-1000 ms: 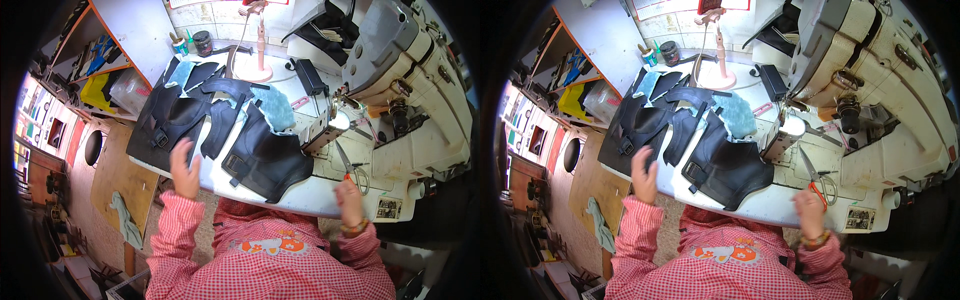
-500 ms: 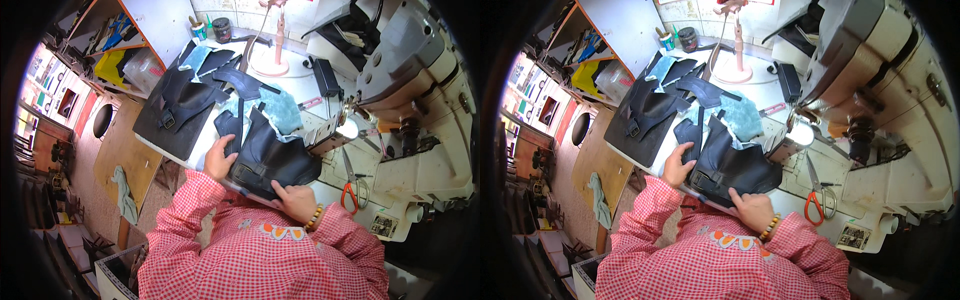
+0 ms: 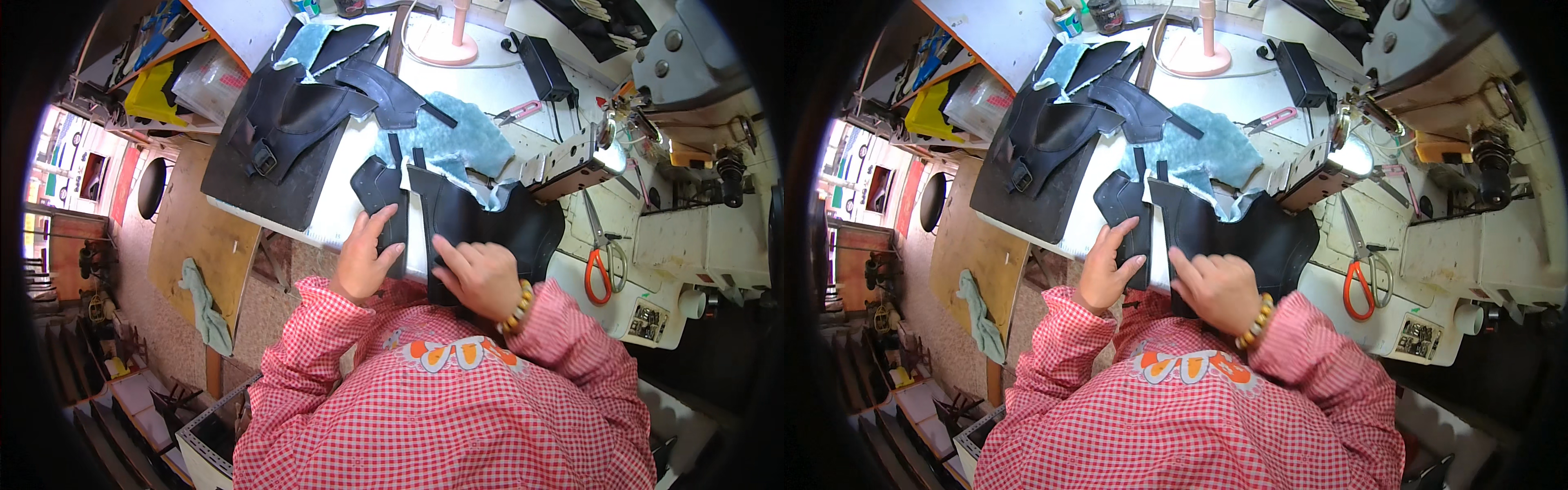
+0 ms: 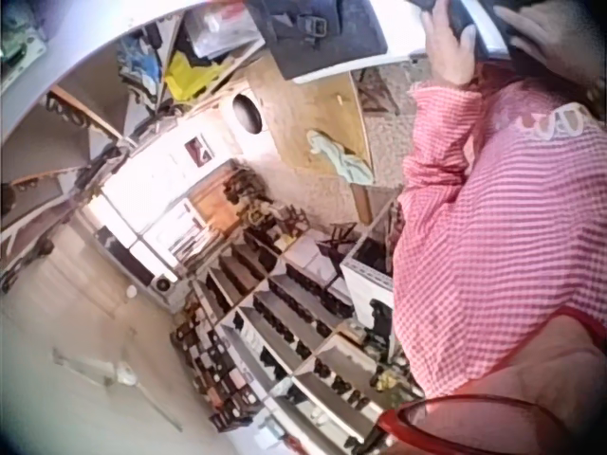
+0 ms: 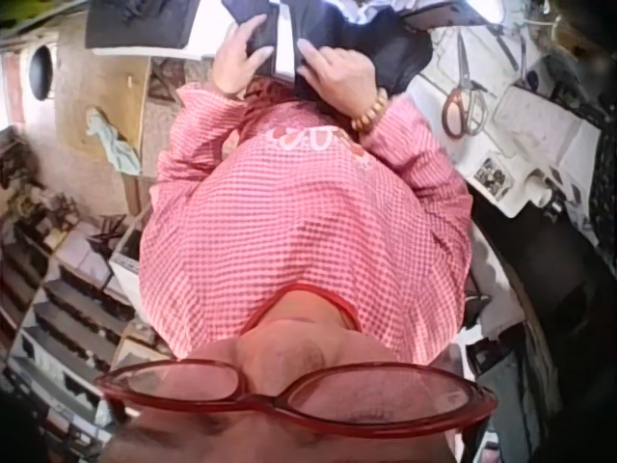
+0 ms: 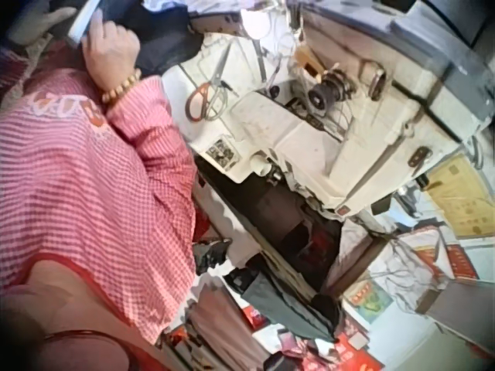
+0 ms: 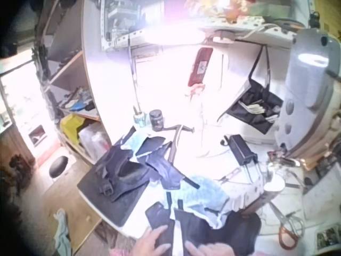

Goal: The person aligns and fastens a zipper onto a black leather bag using pins, then trims excess material with scissors. They retrieve a plastic bag of paper templates from a shelf and compare a template to the bag. The person works at a bench with a sewing machine nearby.

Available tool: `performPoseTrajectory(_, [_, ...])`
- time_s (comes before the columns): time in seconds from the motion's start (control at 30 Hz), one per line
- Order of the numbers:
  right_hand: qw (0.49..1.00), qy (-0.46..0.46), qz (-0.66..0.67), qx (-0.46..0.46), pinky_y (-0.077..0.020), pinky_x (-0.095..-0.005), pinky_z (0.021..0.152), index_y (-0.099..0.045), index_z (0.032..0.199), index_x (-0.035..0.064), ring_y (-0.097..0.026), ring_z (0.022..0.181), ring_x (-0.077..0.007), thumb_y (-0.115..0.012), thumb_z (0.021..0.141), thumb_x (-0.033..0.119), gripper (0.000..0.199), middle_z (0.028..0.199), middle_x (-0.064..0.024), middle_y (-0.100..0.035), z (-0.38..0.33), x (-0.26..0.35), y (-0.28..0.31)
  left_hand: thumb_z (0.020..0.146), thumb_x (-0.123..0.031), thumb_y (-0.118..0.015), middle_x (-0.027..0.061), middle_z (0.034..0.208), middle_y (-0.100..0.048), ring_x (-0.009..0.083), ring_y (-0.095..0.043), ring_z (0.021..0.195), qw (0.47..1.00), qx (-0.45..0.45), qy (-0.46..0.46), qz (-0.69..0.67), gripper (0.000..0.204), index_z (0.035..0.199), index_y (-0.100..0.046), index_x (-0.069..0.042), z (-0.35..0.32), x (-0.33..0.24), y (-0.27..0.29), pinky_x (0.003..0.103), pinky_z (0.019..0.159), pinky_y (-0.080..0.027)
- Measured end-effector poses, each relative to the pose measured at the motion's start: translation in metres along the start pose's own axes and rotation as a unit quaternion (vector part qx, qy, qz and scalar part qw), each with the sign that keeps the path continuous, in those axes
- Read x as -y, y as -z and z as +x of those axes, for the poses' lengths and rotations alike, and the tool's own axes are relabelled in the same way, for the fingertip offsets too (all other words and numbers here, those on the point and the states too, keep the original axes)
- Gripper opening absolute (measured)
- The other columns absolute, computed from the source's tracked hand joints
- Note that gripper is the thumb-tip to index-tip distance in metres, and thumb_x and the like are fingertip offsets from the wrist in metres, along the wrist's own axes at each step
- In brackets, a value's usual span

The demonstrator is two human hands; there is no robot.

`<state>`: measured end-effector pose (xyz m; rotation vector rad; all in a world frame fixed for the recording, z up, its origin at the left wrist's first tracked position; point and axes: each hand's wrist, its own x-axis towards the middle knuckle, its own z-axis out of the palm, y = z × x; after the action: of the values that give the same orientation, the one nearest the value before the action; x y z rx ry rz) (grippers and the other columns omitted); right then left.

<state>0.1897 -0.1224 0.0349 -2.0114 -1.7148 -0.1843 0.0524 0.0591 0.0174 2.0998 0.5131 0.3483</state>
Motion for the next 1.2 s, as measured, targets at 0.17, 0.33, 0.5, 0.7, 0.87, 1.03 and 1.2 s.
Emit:
performPoseTrajectory(0.17, [1.0,0.002,-0.024,-0.015,-0.0429,-0.0329,0.051,-0.066,0.111,0.0086,-0.057,0.057,-0.0173,-0.076,0.076,0.022,0.04,0.067,-0.0007,-0.054,0.015,-0.013,-0.027,0.081,-0.003,-0.07,0.0225,0.116,-0.057,0.0413,-0.057,0.108,0.996,0.069,-0.036,-0.034,0.069,0.144,-0.042,-0.006,0.002,0.007,-0.001,0.04,0.093,-0.046])
performPoseTrajectory(0.33, [0.996,-0.054,-0.067,0.002,-0.0451,-0.0331,0.053,-0.065,0.114,0.0094,-0.06,0.058,-0.0177,-0.073,0.079,0.028,0.04,0.068,-0.001,-0.056,0.033,-0.019,-0.043,0.079,-0.005,-0.072,0.0235,0.116,-0.056,0.0425,-0.059,0.104,0.996,0.067,-0.045,-0.036,0.076,0.147,-0.038,-0.008,0.018,0.015,0.003,0.043,0.088,-0.048])
performPoseTrajectory(0.5, [0.995,-0.061,-0.078,-0.004,-0.0452,-0.0325,0.053,-0.065,0.115,0.0077,-0.06,0.059,-0.0174,-0.073,0.08,0.028,0.042,0.069,-0.0013,-0.056,0.047,-0.018,-0.049,0.076,-0.011,-0.077,0.021,0.113,-0.056,0.0391,-0.06,0.1,0.994,0.092,-0.012,0.058,0.075,0.143,-0.044,-0.009,0.029,0.015,0.021,0.042,0.086,-0.049])
performPoseTrajectory(0.7, [0.993,-0.061,-0.094,0.023,-0.0441,-0.0318,0.053,-0.065,0.116,0.0077,-0.058,0.058,-0.0166,-0.073,0.08,0.028,0.042,0.069,-0.001,-0.055,0.046,-0.016,-0.045,0.073,-0.017,-0.08,0.0207,0.139,-0.045,0.0373,-0.047,0.125,0.978,0.036,-0.078,0.19,0.07,0.137,-0.052,-0.011,0.024,0.02,0.02,0.045,0.098,-0.043])
performPoseTrajectory(0.87, [0.993,-0.059,-0.098,0.022,-0.0429,-0.0312,0.053,-0.065,0.116,0.0078,-0.057,0.059,-0.0158,-0.073,0.08,0.027,0.041,0.069,-0.0003,-0.054,0.049,-0.015,-0.044,0.074,-0.028,-0.08,0.0202,0.152,-0.034,0.0375,-0.033,0.139,0.961,-0.049,-0.135,0.235,0.069,0.136,-0.053,-0.014,0.02,0.034,0.009,0.057,0.113,-0.023])
performPoseTrajectory(1.03, [0.993,-0.067,-0.093,0.024,-0.043,-0.0314,0.053,-0.065,0.115,0.0076,-0.057,0.059,-0.0157,-0.073,0.079,0.027,0.042,0.07,-0.0004,-0.055,0.049,-0.014,-0.045,0.082,-0.025,-0.071,0.0131,0.152,-0.037,0.0325,-0.031,0.142,0.953,0.046,-0.14,0.263,0.059,0.137,-0.053,-0.017,0.02,0.038,0.008,0.059,0.114,-0.021])
performPoseTrajectory(1.2, [0.993,-0.072,-0.087,0.024,-0.0433,-0.0314,0.054,-0.065,0.114,0.0071,-0.059,0.059,-0.0159,-0.073,0.079,0.026,0.04,0.071,-0.0007,-0.057,0.047,-0.014,-0.046,0.09,-0.015,-0.054,0.0117,0.149,-0.043,0.0308,-0.036,0.14,0.947,0.075,-0.181,0.254,0.044,0.133,-0.059,-0.023,0.021,0.034,0.008,0.059,0.113,-0.024])
